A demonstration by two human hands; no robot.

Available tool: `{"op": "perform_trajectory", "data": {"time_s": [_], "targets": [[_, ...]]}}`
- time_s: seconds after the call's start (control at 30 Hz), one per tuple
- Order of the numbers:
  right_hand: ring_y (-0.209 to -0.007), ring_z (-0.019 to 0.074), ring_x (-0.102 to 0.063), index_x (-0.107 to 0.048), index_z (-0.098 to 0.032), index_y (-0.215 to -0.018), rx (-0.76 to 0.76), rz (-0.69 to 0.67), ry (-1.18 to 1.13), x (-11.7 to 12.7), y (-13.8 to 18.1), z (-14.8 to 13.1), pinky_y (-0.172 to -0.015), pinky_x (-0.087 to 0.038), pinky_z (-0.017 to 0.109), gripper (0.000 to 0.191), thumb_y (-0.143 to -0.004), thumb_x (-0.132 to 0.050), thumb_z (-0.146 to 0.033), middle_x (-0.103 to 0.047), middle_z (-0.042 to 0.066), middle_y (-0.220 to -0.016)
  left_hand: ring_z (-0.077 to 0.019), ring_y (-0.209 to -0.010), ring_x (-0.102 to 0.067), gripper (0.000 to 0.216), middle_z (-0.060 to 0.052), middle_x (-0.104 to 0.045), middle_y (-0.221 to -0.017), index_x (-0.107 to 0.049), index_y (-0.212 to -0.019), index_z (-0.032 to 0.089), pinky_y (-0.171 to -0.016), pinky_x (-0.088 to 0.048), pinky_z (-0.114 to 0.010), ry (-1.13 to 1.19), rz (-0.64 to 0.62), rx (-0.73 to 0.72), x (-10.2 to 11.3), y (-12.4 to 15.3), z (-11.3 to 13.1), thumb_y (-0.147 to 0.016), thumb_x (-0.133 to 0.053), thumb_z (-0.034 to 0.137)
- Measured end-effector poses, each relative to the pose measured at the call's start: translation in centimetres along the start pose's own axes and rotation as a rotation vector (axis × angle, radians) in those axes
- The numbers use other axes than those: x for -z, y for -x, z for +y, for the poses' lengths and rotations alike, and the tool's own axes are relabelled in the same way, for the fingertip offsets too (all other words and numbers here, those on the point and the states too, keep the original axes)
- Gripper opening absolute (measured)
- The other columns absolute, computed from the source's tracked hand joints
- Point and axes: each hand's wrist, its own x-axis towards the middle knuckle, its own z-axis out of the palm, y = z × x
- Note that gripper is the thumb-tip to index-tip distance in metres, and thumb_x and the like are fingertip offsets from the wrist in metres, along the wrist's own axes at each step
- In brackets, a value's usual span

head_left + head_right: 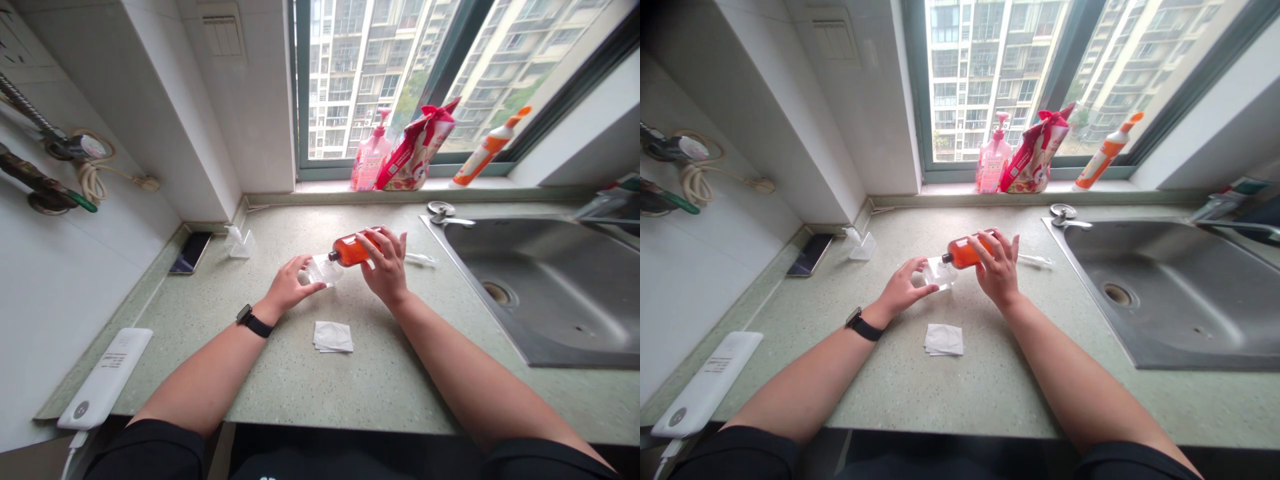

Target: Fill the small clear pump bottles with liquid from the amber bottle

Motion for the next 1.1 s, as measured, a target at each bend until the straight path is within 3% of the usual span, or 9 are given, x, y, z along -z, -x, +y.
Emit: {"op": "perform_trajectory", "data": {"time_s": [0.57,1.1], "targets": [[-0.153,0.0359,-0.047,-0.031,-0.050,-0.169,-0.015,-0.023,0.010,-0.04,0.05,0.13,-0.134,-0.017,0.074,0.096,-0.090,-0.063,-0.007,-0.060,0.003,-0.155,-0.0316,-0.112,-0.074,0.071,-0.012,-0.073,-0.129,-0.062,-0.142,0.023,-0.100,-0.061,-0.050,0.003,0.000,-0.001,-0.01,-0.01,0.09,-0.085,-0.089,0.056],[-0.153,0.0367,-0.047,-0.038,-0.047,-0.167,-0.011,-0.020,0.004,0.09,-0.03,-0.01,-0.133,-0.018,0.076,0.089,-0.090,-0.061,-0.006,-0.062,0.005,-0.153,-0.0319,-0.113,-0.074,0.072,-0.012,-0.073,-0.130,-0.062,-0.143,0.024,-0.101,-0.061,-0.051,0.001,-0.014,0.015,0.16,0.01,0.33,-0.086,-0.087,0.059]]}}
